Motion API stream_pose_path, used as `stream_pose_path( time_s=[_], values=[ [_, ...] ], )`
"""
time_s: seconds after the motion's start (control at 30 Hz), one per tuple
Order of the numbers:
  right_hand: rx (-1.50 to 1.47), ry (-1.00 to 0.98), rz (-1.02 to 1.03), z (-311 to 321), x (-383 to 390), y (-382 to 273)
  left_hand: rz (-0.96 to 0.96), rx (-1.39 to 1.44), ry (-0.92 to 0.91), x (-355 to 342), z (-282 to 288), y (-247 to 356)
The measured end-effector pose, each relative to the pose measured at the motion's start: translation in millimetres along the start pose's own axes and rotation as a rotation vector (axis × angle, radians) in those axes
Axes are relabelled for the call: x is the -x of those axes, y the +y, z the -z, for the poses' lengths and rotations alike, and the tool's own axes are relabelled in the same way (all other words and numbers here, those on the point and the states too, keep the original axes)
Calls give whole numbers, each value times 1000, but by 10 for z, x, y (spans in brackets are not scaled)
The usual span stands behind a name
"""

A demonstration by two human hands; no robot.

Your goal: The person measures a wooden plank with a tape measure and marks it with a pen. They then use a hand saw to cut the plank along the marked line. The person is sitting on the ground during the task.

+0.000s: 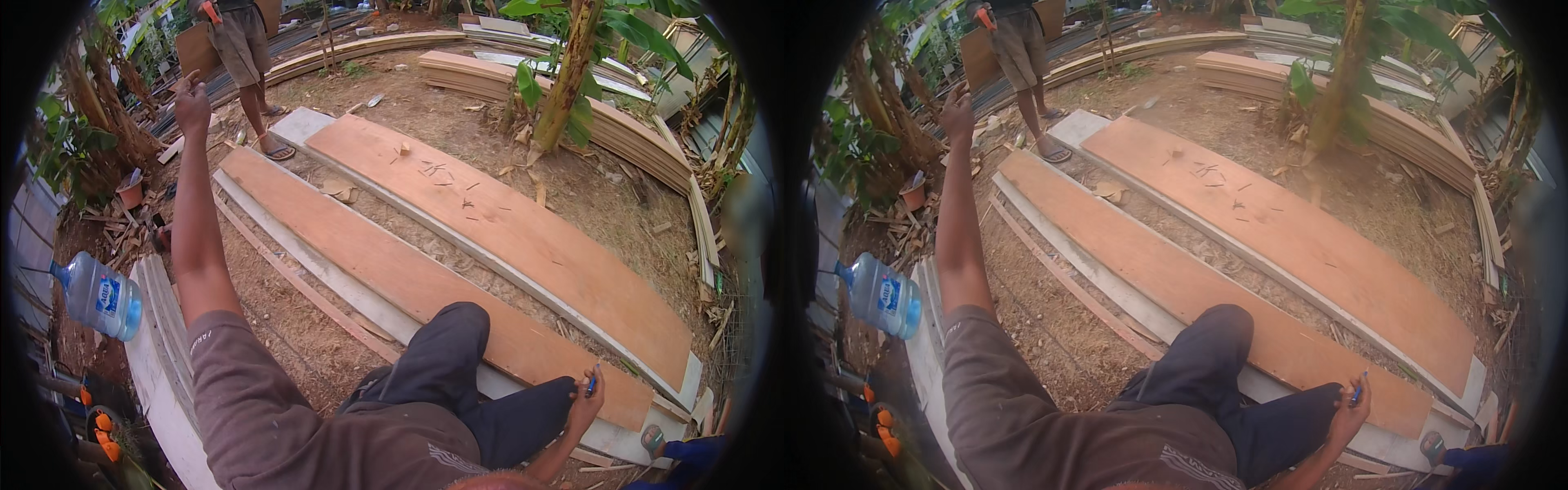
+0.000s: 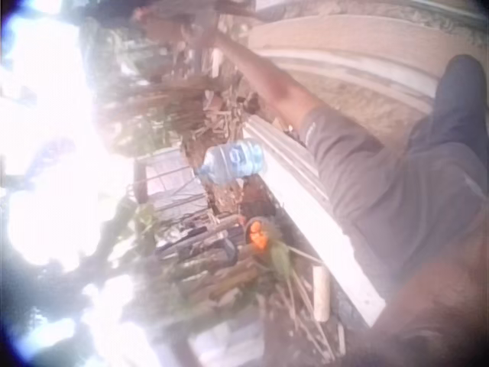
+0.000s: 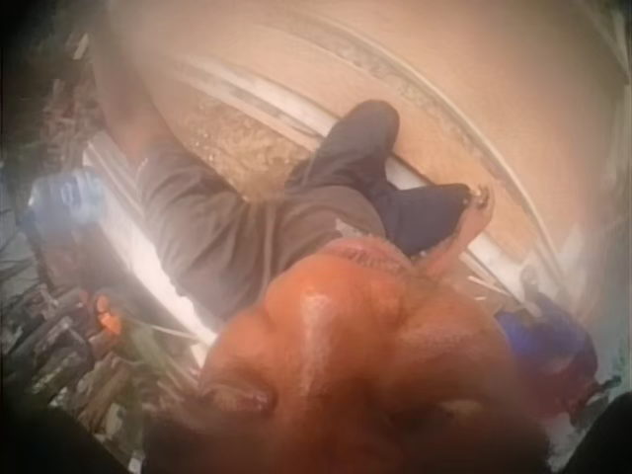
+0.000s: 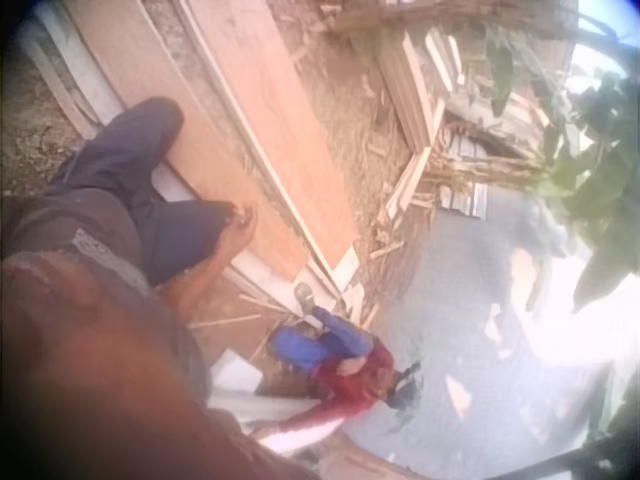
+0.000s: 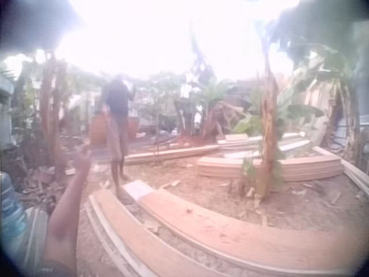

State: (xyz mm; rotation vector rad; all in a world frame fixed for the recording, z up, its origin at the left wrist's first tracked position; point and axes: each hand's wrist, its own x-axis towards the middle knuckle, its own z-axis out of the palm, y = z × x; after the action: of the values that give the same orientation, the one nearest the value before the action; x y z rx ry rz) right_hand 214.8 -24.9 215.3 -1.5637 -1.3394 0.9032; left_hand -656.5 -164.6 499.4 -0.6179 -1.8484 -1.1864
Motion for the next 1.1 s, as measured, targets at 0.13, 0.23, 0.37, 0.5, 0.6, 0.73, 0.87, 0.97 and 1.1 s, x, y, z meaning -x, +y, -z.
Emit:
stream_pose_path(
  time_s=[0.13,0.23,0.37,0.5,0.6,0.73,0.87,0.97,1.1],
  values=[
    [28,-2,1,-50,-21,-88,-194,-265,-141,-99,-67,168],
    [46,-6,12,-81,-7,-135,-384,-485,-240,-248,-131,238],
    [65,-15,4,-112,88,-122,-943,-715,-152,-519,-270,217],
    [0,26,-5,-213,200,-45,-1066,-997,-386,-673,-350,306],
    [157,40,151,-225,268,15,-1167,-879,-445,-623,-684,701],
    [37,87,66,-139,361,-60,-1070,-772,-588,-404,-855,1145],
    [-160,173,77,-33,397,-321,-970,-561,-721,-58,-892,1641],
    [-361,112,79,-65,434,-519,-926,-263,-836,484,-1031,2330],
    [-173,-23,409,-325,465,-741,-766,373,-964,1709,-1267,3528]
  ],
)
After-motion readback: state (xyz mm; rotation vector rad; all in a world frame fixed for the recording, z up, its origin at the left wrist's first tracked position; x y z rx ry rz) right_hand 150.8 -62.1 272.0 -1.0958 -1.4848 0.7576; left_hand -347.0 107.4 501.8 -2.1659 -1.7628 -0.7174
